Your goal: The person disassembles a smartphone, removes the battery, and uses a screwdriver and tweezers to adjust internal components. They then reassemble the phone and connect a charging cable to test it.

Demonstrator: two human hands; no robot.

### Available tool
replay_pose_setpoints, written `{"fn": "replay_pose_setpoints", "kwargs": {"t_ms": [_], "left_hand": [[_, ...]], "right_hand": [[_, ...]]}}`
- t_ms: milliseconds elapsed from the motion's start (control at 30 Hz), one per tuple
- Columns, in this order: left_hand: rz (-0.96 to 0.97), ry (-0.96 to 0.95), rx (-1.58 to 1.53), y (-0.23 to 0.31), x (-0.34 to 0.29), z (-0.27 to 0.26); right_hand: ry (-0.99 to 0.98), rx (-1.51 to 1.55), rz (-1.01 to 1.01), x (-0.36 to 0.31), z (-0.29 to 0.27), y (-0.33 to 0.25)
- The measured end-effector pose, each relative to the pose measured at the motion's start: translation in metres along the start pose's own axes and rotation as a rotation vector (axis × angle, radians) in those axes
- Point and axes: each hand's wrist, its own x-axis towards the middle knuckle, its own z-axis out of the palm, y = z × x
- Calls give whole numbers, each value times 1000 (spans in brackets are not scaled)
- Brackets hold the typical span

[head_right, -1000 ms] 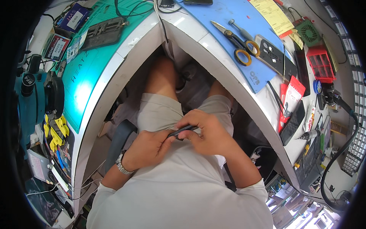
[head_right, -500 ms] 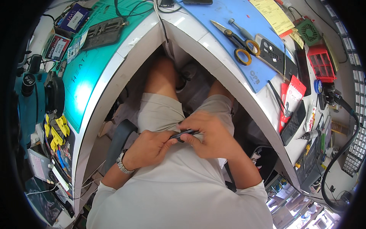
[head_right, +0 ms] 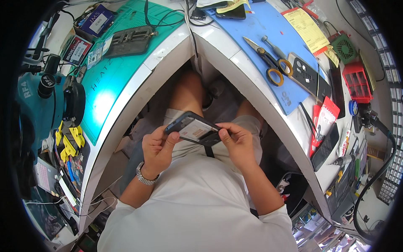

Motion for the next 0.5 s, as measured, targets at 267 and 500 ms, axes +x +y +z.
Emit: {"fn": "replay_pose_setpoints", "kwargs": {"t_ms": [267, 500], "left_hand": [[380, -271, 583, 16, 3, -9], [434, -325, 565, 12, -3, -8]], "right_hand": [[-147, -613, -463, -1, 34, -60], [-124, -596, -423, -8, 30, -46]]}}
